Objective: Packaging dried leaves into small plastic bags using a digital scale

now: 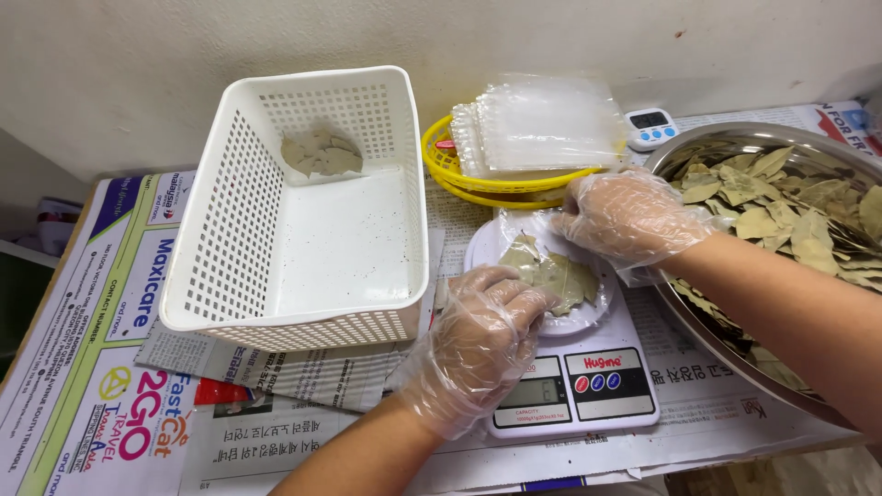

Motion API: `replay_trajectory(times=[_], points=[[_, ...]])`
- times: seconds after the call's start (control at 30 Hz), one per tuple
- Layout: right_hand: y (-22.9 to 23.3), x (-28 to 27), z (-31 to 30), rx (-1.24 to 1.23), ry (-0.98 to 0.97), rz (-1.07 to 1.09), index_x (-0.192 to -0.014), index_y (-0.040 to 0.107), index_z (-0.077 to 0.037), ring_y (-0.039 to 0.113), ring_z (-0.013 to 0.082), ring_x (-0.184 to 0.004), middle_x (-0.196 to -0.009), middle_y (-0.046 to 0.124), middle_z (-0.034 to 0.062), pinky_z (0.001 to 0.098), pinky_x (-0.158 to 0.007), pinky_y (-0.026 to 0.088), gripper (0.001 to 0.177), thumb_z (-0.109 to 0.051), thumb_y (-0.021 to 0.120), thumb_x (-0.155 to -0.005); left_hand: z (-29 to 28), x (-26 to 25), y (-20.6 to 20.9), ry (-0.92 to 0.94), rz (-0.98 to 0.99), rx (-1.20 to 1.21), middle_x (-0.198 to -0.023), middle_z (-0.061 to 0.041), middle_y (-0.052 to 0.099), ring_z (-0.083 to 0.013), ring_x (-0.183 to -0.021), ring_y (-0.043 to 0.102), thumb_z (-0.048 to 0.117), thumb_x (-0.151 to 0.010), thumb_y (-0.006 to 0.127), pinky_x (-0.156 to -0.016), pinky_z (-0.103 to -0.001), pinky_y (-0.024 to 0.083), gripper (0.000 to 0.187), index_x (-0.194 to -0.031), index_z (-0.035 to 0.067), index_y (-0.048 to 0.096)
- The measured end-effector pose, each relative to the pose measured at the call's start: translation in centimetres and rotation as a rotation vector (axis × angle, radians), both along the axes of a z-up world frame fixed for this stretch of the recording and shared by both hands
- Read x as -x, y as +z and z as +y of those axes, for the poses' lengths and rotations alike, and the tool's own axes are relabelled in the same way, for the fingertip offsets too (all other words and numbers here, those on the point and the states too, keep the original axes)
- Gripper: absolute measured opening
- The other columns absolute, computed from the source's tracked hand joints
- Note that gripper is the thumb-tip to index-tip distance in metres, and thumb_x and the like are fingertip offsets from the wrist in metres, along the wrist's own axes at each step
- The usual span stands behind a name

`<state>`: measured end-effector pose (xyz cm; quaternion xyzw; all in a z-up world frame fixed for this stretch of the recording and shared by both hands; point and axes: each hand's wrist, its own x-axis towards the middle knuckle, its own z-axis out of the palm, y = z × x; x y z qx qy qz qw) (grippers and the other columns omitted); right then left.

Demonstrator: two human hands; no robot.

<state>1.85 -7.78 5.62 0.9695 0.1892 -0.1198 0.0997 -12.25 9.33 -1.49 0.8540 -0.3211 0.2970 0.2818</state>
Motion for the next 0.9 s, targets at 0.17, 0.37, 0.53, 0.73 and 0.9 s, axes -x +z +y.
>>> replay_trajectory(times=[0.17,0.37,0.53,0.73,0.9], points=[[-1.2,-0.3,-1.4,-0.370,-0.100,0.026,-0.093,0.074,-0.017,0.067,0.0157,-0.070,-0.085,0.075,0.0014,0.0289,-0.067,0.058,0.009,-0.014,0.067,-0.096,-0.1,0.3,-0.5,0.090,0.029,-0.041,-0.110,-0.010,0.072,-0.0288,-0.106,0.067,0.015,-0.085,0.069,-0.112,-0.058,0.038,0.030,-0.115,0.014,0.069],[3.7,2.7,-2.2,-0.873,-0.221,0.222,-0.090,0.073,-0.003,0.079,0.0193,-0.094,-0.098,0.085,0.0099,0.0304,-0.091,0.063,0.008,0.004,0.074,-0.087,-0.9,-0.2,-1.8,0.259,0.111,0.390,-0.136,-0.018,0.046,-0.0377,-0.121,0.062,0.009,-0.074,0.084,-0.104,-0.047,0.057,0.064,-0.131,0.015,0.055],[5.0,4.7,-3.8,-1.024,-0.184,0.256,-0.087,0.073,0.004,0.085,0.0253,-0.088,-0.091,0.087,0.0173,0.0334,-0.091,0.069,0.010,0.013,0.069,-0.085,-0.6,0.2,-0.8,0.157,0.259,0.586,-0.143,-0.020,0.048,-0.0329,-0.136,0.050,0.016,-0.081,0.085,-0.120,-0.043,0.039,0.107,-0.161,0.011,0.013],[5.4,4.0,-4.3,-0.513,0.141,-0.027,-0.116,0.061,-0.024,0.081,0.0133,-0.093,-0.103,0.082,-0.0073,0.0336,-0.090,0.064,0.048,-0.023,0.084,-0.074,-1.3,0.6,0.2,0.095,0.524,0.838,-0.092,-0.002,0.073,-0.0147,-0.085,0.072,0.002,-0.082,0.077,-0.088,-0.029,0.057,0.099,-0.162,0.013,0.019],[8.1,4.4,-0.4,-0.214,0.252,0.082,-0.142,0.040,-0.048,0.076,0.0130,-0.111,-0.123,0.077,-0.0187,0.0402,-0.101,0.056,0.090,-0.029,0.090,-0.069,-1.2,0.8,0.5,0.057,0.550,0.902,-0.093,-0.004,0.073,-0.0156,-0.086,0.073,0.005,-0.083,0.078,-0.087,-0.030,0.059,0.103,-0.163,0.013,0.013]])
